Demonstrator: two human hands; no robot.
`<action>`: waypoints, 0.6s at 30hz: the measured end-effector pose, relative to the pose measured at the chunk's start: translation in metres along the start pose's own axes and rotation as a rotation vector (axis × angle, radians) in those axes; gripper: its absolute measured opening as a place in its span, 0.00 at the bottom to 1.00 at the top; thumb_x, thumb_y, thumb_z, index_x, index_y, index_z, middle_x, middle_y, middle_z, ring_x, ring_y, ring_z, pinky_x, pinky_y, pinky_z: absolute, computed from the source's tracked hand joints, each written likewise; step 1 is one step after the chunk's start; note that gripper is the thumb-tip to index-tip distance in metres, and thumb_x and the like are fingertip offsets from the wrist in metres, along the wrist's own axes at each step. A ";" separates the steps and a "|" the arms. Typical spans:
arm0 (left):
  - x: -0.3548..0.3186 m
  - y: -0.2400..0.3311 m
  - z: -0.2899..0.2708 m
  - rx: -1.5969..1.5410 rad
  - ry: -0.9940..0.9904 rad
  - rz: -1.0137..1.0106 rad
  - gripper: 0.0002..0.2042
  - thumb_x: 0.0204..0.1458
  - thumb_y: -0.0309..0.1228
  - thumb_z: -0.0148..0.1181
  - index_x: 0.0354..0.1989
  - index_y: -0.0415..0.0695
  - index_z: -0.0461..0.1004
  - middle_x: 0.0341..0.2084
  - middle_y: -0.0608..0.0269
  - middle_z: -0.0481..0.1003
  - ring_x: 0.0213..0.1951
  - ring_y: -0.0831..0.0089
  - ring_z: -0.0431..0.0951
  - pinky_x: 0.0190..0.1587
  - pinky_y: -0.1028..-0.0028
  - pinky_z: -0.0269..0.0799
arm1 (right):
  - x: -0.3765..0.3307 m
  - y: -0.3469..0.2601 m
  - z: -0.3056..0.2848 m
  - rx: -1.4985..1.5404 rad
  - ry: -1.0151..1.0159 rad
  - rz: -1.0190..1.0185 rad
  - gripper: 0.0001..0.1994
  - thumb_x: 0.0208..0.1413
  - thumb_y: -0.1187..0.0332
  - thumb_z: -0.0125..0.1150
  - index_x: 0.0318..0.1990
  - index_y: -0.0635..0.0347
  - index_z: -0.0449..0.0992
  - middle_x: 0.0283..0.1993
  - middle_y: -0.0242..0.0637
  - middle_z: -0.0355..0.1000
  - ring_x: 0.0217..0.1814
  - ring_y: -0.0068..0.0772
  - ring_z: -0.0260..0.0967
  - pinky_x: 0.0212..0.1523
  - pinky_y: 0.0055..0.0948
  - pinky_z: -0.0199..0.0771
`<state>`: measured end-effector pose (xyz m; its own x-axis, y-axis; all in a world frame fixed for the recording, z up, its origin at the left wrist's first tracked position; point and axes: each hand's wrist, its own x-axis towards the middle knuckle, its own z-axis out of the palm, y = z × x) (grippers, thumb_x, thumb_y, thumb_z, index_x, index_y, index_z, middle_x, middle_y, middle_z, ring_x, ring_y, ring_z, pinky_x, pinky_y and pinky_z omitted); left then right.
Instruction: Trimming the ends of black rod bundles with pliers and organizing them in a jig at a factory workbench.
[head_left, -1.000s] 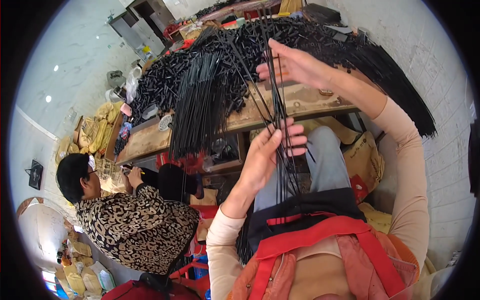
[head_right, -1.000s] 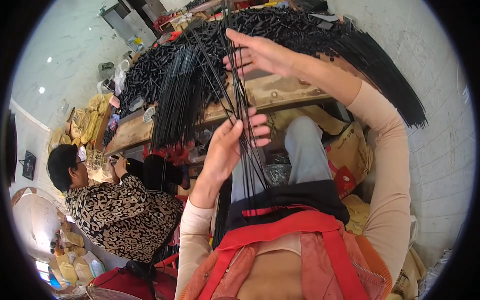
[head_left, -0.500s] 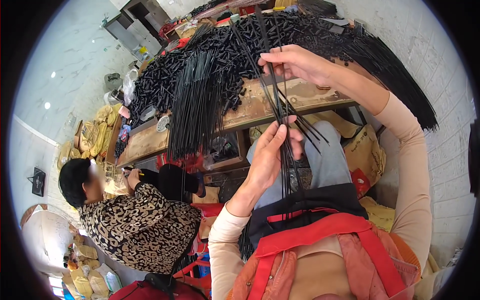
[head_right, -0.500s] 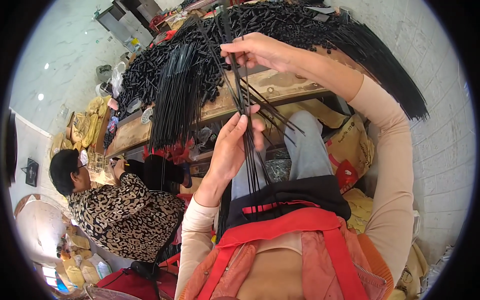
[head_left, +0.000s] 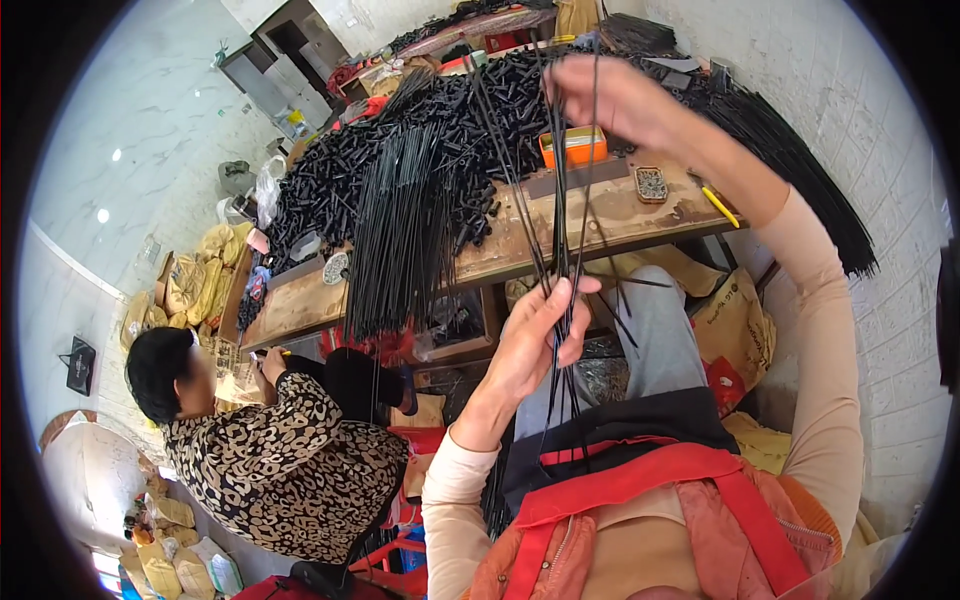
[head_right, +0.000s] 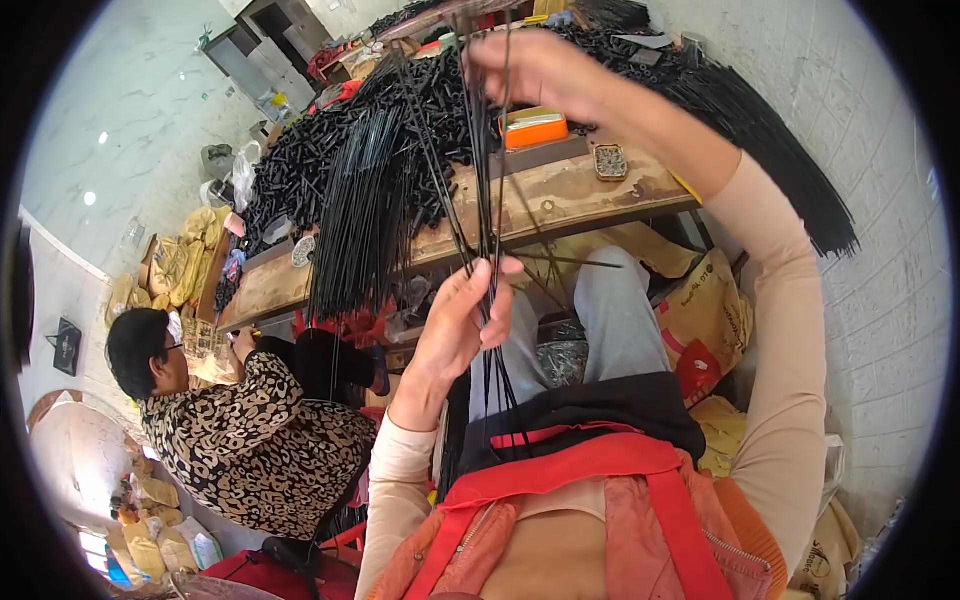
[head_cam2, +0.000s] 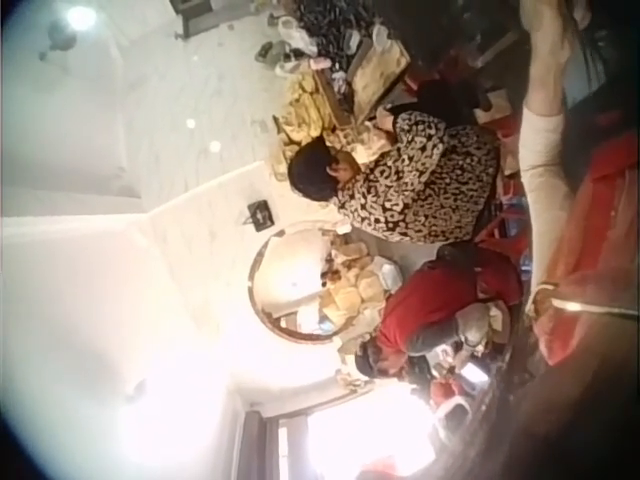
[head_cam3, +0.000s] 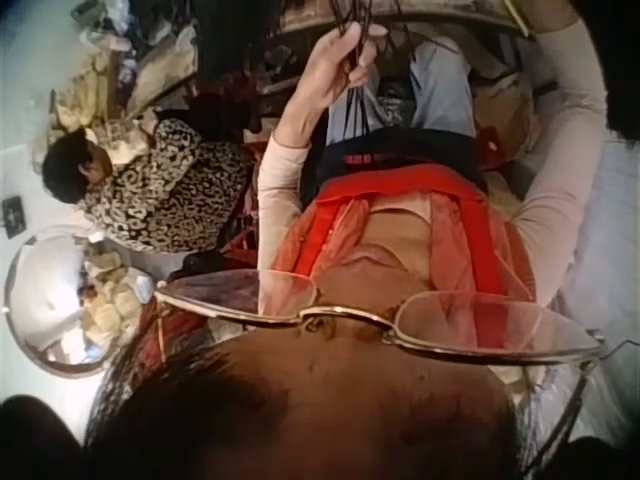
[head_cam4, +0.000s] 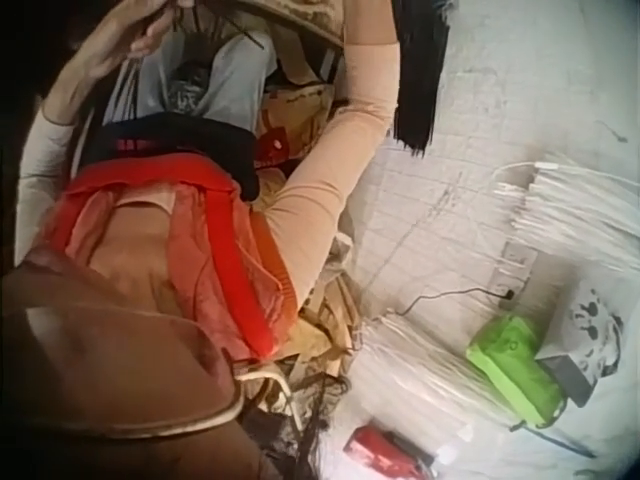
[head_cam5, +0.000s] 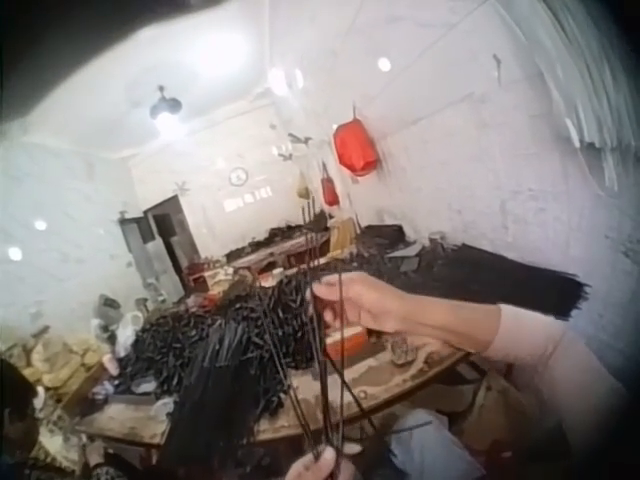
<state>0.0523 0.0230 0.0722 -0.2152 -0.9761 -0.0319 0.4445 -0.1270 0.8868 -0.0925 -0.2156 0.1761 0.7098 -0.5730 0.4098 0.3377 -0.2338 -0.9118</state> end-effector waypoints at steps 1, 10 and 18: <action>-0.001 -0.003 -0.002 0.003 -0.012 -0.003 0.19 0.67 0.44 0.42 0.50 0.38 0.68 0.18 0.70 0.63 0.16 0.82 0.58 0.19 0.79 0.54 | 0.012 -0.009 -0.024 0.009 0.056 -0.042 0.12 0.65 0.60 0.53 0.40 0.59 0.75 0.34 0.24 0.74 0.29 0.12 0.65 0.30 0.14 0.67; -0.014 -0.004 -0.005 -0.098 0.099 0.084 0.14 0.66 0.41 0.45 0.44 0.41 0.69 0.18 0.77 0.54 0.17 0.85 0.49 0.20 0.82 0.46 | 0.068 -0.039 -0.192 -0.150 0.669 -0.080 0.10 0.61 0.64 0.56 0.33 0.59 0.75 0.18 0.19 0.58 0.14 0.12 0.48 0.14 0.14 0.49; 0.048 0.045 -0.012 0.107 0.226 0.162 0.13 0.67 0.34 0.42 0.46 0.35 0.67 0.40 0.52 0.76 0.38 0.65 0.79 0.41 0.67 0.77 | 0.029 -0.005 -0.093 0.047 0.399 0.046 0.09 0.65 0.63 0.50 0.36 0.57 0.72 0.28 0.20 0.65 0.23 0.09 0.51 0.21 0.13 0.50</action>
<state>0.0721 -0.0315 0.1053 0.0561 -0.9982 0.0229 0.3605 0.0417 0.9318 -0.1310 -0.3038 0.1903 0.4324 -0.8440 0.3174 0.3461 -0.1698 -0.9227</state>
